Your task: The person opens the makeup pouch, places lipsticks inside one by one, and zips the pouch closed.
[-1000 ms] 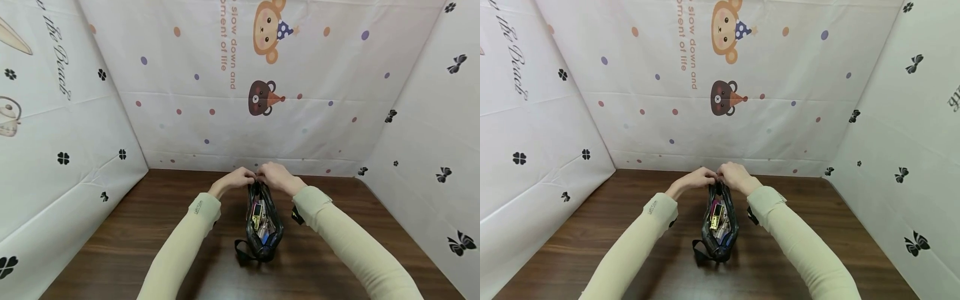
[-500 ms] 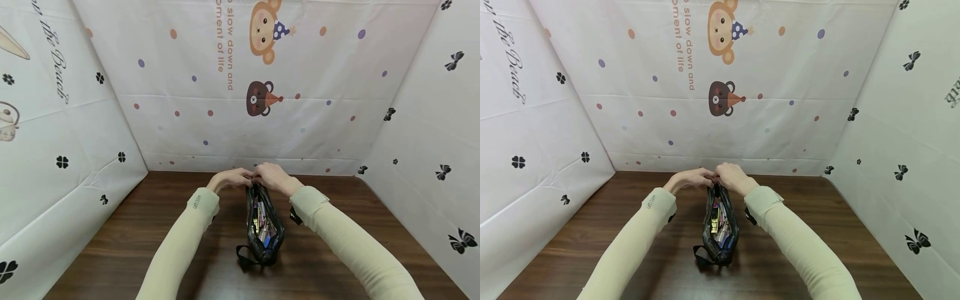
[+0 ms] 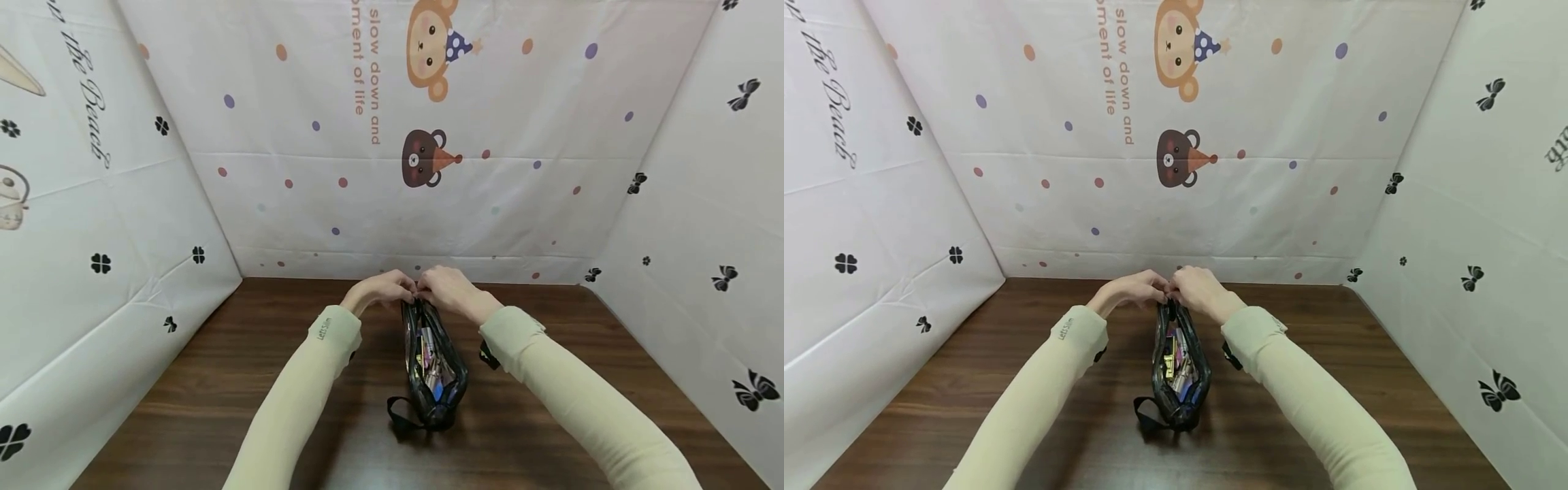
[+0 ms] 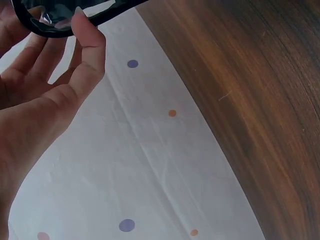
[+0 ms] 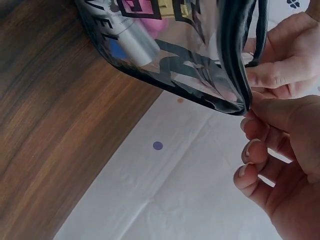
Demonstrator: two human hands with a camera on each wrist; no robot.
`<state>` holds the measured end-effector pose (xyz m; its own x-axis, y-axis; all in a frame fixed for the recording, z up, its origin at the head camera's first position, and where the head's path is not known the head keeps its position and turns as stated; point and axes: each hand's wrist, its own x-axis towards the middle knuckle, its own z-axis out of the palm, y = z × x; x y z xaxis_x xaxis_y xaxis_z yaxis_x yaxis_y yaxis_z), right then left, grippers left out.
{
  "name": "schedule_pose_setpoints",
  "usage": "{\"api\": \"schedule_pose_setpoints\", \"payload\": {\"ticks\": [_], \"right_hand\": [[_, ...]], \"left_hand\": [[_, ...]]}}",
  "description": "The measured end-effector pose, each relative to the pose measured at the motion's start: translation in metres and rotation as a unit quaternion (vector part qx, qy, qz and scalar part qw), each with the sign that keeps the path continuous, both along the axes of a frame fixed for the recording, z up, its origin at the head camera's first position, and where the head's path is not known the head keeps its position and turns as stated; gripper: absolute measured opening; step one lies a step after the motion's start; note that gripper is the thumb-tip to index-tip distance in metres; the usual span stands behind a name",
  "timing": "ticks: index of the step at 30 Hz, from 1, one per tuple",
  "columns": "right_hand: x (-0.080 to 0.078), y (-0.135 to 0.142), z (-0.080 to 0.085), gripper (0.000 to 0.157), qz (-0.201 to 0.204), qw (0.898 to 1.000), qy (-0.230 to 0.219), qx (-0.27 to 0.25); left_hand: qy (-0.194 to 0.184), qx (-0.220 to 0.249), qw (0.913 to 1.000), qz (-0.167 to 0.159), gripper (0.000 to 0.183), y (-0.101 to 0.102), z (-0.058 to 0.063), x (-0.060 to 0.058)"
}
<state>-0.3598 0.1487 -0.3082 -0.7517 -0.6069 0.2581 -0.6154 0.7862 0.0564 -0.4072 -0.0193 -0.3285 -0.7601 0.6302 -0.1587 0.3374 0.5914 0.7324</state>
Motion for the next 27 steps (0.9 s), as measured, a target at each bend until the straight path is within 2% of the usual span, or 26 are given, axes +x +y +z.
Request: {"api": "schedule_pose_setpoints", "payload": {"ticks": [5,8,13,18,27], "right_hand": [[0.005,0.001,-0.005,0.014,0.023,0.997,0.055,0.044],[0.005,0.001,-0.007,0.014,0.027,0.996,0.071,0.053],[0.001,0.002,-0.006,0.009,0.002,0.998,0.064,0.029],[0.000,-0.002,-0.005,0.009,0.014,0.998,0.053,0.019],[0.000,-0.008,-0.006,0.010,0.050,0.994,0.091,0.023]], "left_hand": [[0.016,0.022,0.9996,0.002,0.011,0.004,-0.002,0.001],[0.018,0.024,0.9996,0.002,0.012,0.003,-0.001,0.001],[-0.008,0.042,0.9991,0.003,0.019,-0.003,0.000,0.000],[-0.001,0.033,0.9994,-0.011,0.016,-0.009,0.000,-0.003],[-0.069,0.041,0.9956,-0.048,0.020,-0.015,0.000,-0.007]]}}
